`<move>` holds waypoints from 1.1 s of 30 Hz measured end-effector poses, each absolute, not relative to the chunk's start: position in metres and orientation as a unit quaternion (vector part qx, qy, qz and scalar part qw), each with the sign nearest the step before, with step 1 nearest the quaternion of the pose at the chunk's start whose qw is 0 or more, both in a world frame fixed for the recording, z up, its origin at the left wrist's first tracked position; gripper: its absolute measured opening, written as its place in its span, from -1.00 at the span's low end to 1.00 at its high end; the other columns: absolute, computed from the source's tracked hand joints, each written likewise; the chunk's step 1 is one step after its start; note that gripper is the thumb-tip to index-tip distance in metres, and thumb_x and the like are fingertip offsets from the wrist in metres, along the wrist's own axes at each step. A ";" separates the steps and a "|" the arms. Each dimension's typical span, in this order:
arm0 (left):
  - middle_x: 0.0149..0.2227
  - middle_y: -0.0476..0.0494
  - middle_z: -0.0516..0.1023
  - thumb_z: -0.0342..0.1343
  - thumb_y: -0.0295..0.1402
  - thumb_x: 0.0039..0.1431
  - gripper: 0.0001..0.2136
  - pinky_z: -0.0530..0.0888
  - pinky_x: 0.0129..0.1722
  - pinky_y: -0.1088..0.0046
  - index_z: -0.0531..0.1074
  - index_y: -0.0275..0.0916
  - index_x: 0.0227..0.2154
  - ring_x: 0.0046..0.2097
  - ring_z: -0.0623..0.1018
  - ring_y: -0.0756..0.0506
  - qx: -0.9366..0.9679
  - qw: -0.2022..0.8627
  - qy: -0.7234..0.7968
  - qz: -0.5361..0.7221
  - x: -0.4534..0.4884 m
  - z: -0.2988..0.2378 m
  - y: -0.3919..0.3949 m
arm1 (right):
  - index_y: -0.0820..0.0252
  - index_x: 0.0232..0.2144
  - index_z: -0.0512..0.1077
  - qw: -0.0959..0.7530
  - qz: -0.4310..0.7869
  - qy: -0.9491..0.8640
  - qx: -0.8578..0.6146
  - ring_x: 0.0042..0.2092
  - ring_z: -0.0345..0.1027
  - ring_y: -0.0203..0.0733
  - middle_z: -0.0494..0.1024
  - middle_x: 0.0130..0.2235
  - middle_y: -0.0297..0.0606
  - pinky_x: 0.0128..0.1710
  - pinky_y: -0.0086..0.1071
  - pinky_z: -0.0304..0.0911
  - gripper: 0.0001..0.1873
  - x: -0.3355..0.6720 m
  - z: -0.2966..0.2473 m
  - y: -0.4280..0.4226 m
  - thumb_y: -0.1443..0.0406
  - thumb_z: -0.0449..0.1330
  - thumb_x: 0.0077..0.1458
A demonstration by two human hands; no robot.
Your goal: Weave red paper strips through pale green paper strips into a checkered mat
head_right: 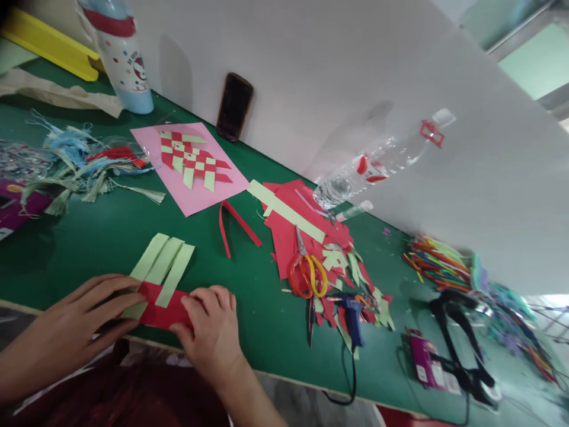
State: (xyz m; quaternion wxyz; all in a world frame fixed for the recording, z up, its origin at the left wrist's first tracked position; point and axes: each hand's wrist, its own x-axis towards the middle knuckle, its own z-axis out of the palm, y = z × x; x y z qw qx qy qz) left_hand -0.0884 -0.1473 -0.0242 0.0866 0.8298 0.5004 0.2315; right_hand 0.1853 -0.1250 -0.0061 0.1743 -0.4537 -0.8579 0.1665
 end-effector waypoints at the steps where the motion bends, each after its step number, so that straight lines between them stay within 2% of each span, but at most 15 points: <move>1: 0.07 -0.15 0.59 0.03 -0.19 0.46 -0.78 0.54 0.05 0.18 0.54 -0.03 -0.02 0.12 0.55 -0.25 0.829 0.084 0.502 0.233 -0.088 -0.024 -0.148 | 0.13 0.05 0.55 0.175 0.168 -0.858 -0.453 0.05 0.37 0.03 0.61 -0.01 -0.15 0.02 -0.09 0.35 -0.63 0.185 -0.008 -0.125 0.09 0.38 0.29; 6: 0.05 -0.19 0.58 0.08 -0.30 0.42 -0.80 0.58 0.11 0.12 0.52 -0.08 0.02 0.13 0.56 -0.27 0.841 0.028 0.487 0.233 -0.085 -0.020 -0.153 | 0.15 0.06 0.55 0.216 0.179 -0.854 -0.439 0.04 0.39 0.03 0.62 0.00 -0.12 0.02 -0.05 0.39 -0.66 0.188 -0.007 -0.123 0.09 0.30 0.36; 8: 0.03 -0.18 0.59 0.14 -0.37 0.37 -0.78 0.54 0.23 0.04 0.52 -0.08 0.02 0.15 0.57 -0.26 0.847 -0.007 0.475 0.240 -0.084 -0.021 -0.161 | 0.18 0.09 0.54 0.241 0.194 -0.851 -0.424 0.06 0.40 0.02 0.61 0.02 -0.08 0.07 -0.06 0.42 -0.70 0.192 -0.004 -0.119 0.17 0.21 0.43; 10: 0.04 -0.18 0.60 0.18 -0.36 0.35 -0.76 0.55 0.24 0.08 0.52 -0.07 0.04 0.16 0.57 -0.26 0.848 -0.033 0.464 0.253 -0.083 -0.025 -0.170 | 0.20 0.11 0.54 0.256 0.192 -0.854 -0.410 0.08 0.42 -0.02 0.61 0.03 -0.07 0.13 -0.09 0.43 -0.70 0.196 0.001 -0.112 0.30 0.10 0.46; 13: 0.10 -0.13 0.62 0.21 -0.43 0.32 -0.62 0.57 0.20 0.17 0.50 0.02 0.16 0.17 0.57 -0.23 0.873 -0.051 0.438 0.208 -0.079 -0.032 -0.185 | 0.18 0.13 0.55 0.222 0.138 -0.883 -0.389 0.17 0.40 -0.03 0.62 0.09 -0.11 0.21 -0.12 0.39 -0.63 0.199 0.007 -0.097 0.42 0.08 0.40; 15: 0.10 -0.11 0.64 0.18 -0.43 0.34 -0.58 0.50 0.27 0.16 0.48 0.05 0.21 0.15 0.58 -0.22 0.887 -0.055 0.416 0.191 -0.073 -0.035 -0.191 | 0.08 0.16 0.54 0.177 0.109 -0.910 -0.358 0.33 0.27 -0.01 0.58 0.20 -0.19 0.24 -0.14 0.38 -0.59 0.195 0.011 -0.082 0.43 0.15 0.34; 17: 0.08 -0.07 0.67 0.12 -0.40 0.38 -0.60 0.36 0.39 0.15 0.49 0.06 0.22 0.14 0.58 -0.19 0.895 -0.052 0.396 0.200 -0.062 -0.037 -0.195 | 0.01 0.15 0.55 0.153 0.081 -0.936 -0.305 0.41 0.18 -0.04 0.54 0.27 -0.26 0.21 -0.18 0.39 -0.61 0.186 0.015 -0.065 0.40 0.20 0.35; 19: 0.03 -0.02 0.70 0.04 -0.36 0.43 -0.64 0.20 0.46 0.19 0.51 0.05 0.20 0.13 0.57 -0.15 0.895 -0.045 0.382 0.226 -0.047 -0.037 -0.195 | 0.04 0.14 0.56 0.138 0.066 -0.953 -0.263 0.44 0.15 -0.01 0.50 0.32 -0.26 0.26 -0.14 0.34 -0.70 0.174 0.018 -0.046 0.29 0.21 0.42; 21: 0.03 0.01 0.71 -0.01 -0.34 0.47 -0.67 0.12 0.47 0.26 0.53 0.02 0.15 0.13 0.55 -0.11 0.886 -0.048 0.390 0.246 -0.028 -0.035 -0.192 | 0.08 0.18 0.54 0.104 0.058 -0.963 -0.241 0.48 0.09 0.06 0.46 0.36 -0.24 0.29 -0.09 0.31 -0.67 0.162 0.018 -0.029 0.21 0.18 0.47; 23: 0.11 0.00 0.69 0.04 -0.26 0.47 -0.69 0.12 0.46 0.32 0.52 0.00 0.17 0.17 0.52 -0.09 0.889 -0.069 0.394 0.221 -0.011 -0.034 -0.187 | 0.08 0.26 0.48 0.078 0.056 -0.967 -0.238 0.52 -0.01 0.09 0.38 0.42 -0.22 0.37 -0.02 0.20 -0.61 0.150 0.017 -0.016 0.16 0.16 0.48; 27: 0.21 -0.16 0.63 0.01 -0.11 0.48 -0.60 0.17 0.42 0.22 0.52 -0.16 0.19 0.25 0.50 -0.18 0.885 -0.091 0.417 0.188 0.011 -0.034 -0.175 | 0.00 0.36 0.37 0.041 0.055 -0.971 -0.229 0.54 -0.08 0.08 0.27 0.47 -0.24 0.47 0.12 -0.01 -0.53 0.136 0.008 -0.006 0.09 0.12 0.51; 33: 0.27 -0.32 0.57 -0.03 -0.17 0.46 -0.54 0.24 0.37 0.16 0.45 -0.29 0.26 0.29 0.49 -0.26 0.881 -0.098 0.429 0.172 0.011 -0.045 -0.174 | 0.01 0.41 0.29 0.002 0.074 -0.973 -0.221 0.54 -0.08 0.07 0.20 0.50 -0.26 0.46 0.25 -0.03 -0.50 0.130 -0.004 -0.004 0.07 0.02 0.55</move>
